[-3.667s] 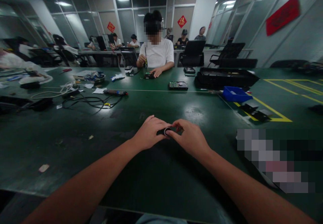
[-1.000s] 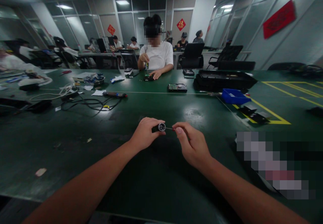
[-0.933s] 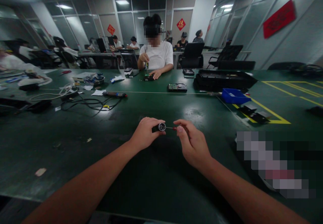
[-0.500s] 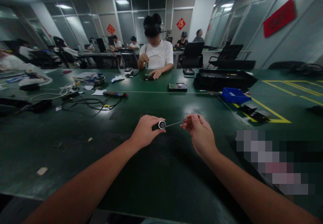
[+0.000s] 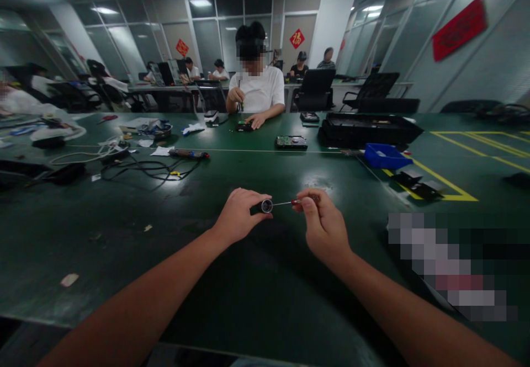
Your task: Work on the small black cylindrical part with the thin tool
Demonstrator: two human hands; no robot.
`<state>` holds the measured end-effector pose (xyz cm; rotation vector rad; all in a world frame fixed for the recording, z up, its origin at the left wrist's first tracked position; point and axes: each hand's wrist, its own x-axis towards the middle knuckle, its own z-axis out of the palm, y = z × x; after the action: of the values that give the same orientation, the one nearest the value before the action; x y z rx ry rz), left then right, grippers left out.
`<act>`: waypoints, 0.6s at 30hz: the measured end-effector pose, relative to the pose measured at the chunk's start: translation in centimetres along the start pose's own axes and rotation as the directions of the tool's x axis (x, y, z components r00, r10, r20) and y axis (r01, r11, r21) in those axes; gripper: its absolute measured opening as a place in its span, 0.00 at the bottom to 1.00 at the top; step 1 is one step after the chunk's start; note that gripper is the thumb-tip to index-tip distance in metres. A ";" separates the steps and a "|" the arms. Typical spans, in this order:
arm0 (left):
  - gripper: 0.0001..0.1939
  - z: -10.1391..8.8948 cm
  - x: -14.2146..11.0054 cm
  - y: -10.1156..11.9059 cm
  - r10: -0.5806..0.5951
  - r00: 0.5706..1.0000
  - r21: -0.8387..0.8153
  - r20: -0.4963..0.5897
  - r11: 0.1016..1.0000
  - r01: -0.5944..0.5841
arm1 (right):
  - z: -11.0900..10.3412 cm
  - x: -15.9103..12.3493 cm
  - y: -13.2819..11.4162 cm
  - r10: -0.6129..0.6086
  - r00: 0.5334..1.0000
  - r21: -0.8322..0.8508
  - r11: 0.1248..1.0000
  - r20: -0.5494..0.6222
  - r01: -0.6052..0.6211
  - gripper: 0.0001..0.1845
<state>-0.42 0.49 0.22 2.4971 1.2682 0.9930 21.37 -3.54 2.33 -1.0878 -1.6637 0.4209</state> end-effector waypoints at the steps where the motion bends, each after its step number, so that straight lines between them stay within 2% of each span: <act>1: 0.19 0.0 0.0 0.0 0.000 1.000 -0.003 0.001 1.000 0.000 | 0.0 0.0 0.0 -0.002 1.000 0.001 1.000 0.004 0.001 0.10; 6: 0.19 0.1 0.0 0.1 0.005 1.000 -0.016 -0.008 1.000 -0.005 | 0.0 0.0 -0.1 0.006 1.000 -0.012 1.000 0.009 -0.006 0.11; 10: 0.19 0.3 -0.1 -0.1 0.002 1.000 -0.019 -0.008 1.000 -0.002 | -0.3 0.2 -0.5 -0.002 0.999 -0.122 0.992 0.032 0.006 0.11; 13: 0.19 0.3 -0.1 -0.1 -0.006 1.000 -0.031 -0.012 1.000 0.005 | -0.6 0.2 -0.8 -0.033 0.998 -0.188 0.981 0.055 0.043 0.11; 18: 0.19 0.3 0.0 -0.1 -0.014 1.000 -0.034 -0.007 0.999 0.014 | -0.8 0.0 -1.1 -0.121 0.981 -0.135 0.981 0.152 0.142 0.09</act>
<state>-0.32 0.56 -0.03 2.4583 1.2584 1.0125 21.61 -4.25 3.43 -1.0653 -1.9059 0.3013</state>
